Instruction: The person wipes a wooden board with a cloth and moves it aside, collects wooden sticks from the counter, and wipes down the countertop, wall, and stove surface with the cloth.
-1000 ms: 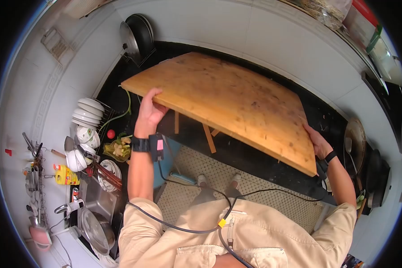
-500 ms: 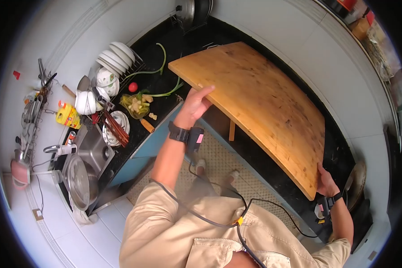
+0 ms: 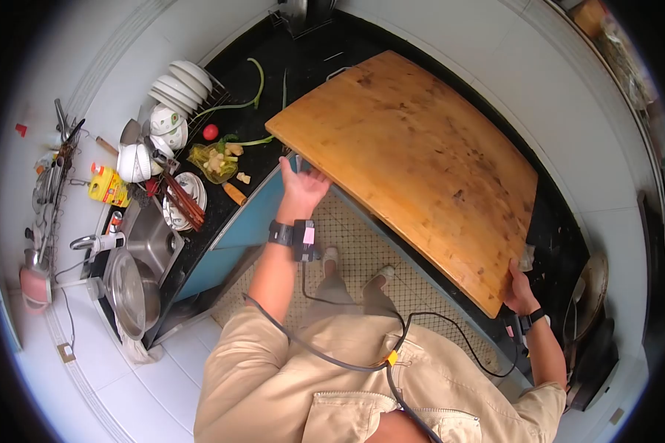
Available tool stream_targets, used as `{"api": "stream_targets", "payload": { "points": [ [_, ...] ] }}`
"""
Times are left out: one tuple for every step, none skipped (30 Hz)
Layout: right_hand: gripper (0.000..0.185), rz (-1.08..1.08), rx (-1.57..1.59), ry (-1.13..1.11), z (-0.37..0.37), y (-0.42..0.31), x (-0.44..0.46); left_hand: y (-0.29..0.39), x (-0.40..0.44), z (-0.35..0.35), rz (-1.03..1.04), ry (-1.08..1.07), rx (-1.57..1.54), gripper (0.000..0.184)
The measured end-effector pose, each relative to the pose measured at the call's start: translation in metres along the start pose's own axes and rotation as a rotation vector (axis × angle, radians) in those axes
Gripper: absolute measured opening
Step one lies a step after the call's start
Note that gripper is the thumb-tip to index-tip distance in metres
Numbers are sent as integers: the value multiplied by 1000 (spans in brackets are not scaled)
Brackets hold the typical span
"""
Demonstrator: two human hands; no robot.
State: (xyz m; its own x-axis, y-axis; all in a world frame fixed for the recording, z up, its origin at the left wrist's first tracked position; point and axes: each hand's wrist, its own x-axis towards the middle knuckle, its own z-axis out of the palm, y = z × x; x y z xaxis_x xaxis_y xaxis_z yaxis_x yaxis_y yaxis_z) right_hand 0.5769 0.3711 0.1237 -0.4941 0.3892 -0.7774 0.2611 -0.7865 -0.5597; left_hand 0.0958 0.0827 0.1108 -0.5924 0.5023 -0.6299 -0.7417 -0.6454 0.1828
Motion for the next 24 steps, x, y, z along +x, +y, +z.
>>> {"api": "stream_targets", "payload": {
  "points": [
    [52, 13, 5, 26, 5, -2, -1, -2, -8, 8, 17, 20, 31, 81],
    [52, 8, 16, 37, 5, -2, 1, -6, -15, 15, 29, 41, 63, 85],
    [53, 5, 21, 28, 2, 1, 2, -9, -19, 17, 37, 65, 97, 88],
    [53, -3, 27, 23, -3, 2, 3, -5, -14, 11, 4, -70, 171, 86],
    [53, -14, 42, 44, -8, 3, 5, -2, -6, 7, -64, -210, 217, 79],
    [52, -7, 63, 53, -12, 4, 8, -3, -3, 11, -79, -271, 298, 72],
    [52, 0, 83, 57, -13, 6, 11, -3, 0, 16, -90, -333, 379, 65],
    [53, -20, 98, 93, -12, 11, 13, 0, 9, 14, -106, -344, 386, 65],
    [53, -30, 110, 106, -5, 13, 10, 2, 24, 6, -120, -341, 413, 60],
    [53, -47, 76, 222, 5, 14, 8, 1, 32, 7, -132, -339, 441, 55],
    [54, -56, 40, 336, 11, 16, 7, -1, 37, 4, -144, -344, 445, 55],
    [55, -94, 21, 390, 13, 21, 10, -2, 34, 6, -113, -336, 432, 52],
    [55, -97, 28, 394, 14, 23, 10, -4, 32, 8, -78, -330, 419, 50],
    [54, -131, 29, 425, 17, 24, 10, -6, 29, 9, -65, -318, 406, 48],
    [53, -164, 27, 454, 20, 24, 9, -8, 27, 11, -62, -318, 406, 48],
    [53, -163, 20, 447, 21, 22, 7, -9, 24, 11, -24, -321, 414, 47],
    [53, -181, 17, 434, 20, 20, 3, -10, 20, 10, 20, -321, 418, 47],
    [52, -197, 13, 419, 17, 20, 0, -12, 13, 8, 35, -313, 409, 47],
    [52, -193, -7, 400, 12, 24, -2, -15, 5, 6, 47, -296, 407, 48],
    [51, -233, -16, 389, 5, 28, -2, -17, -3, 6, 76, -277, 397, 48],
    [50, -267, -40, 357, -3, 30, 4, -22, -13, 8, 126, -233, 406, 48],
    [50, -281, -37, 280, -17, 39, 9, -20, -12, -5, 74, -247, 345, 41],
    [52, -264, 28, 204, -7, 39, 3, -22, -23, -10, 124, -261, 356, 26],
    [57, -221, 38, 89, -12, 44, 4, -24, -41, -5, 126, -276, 305, 12]
  ]
}}
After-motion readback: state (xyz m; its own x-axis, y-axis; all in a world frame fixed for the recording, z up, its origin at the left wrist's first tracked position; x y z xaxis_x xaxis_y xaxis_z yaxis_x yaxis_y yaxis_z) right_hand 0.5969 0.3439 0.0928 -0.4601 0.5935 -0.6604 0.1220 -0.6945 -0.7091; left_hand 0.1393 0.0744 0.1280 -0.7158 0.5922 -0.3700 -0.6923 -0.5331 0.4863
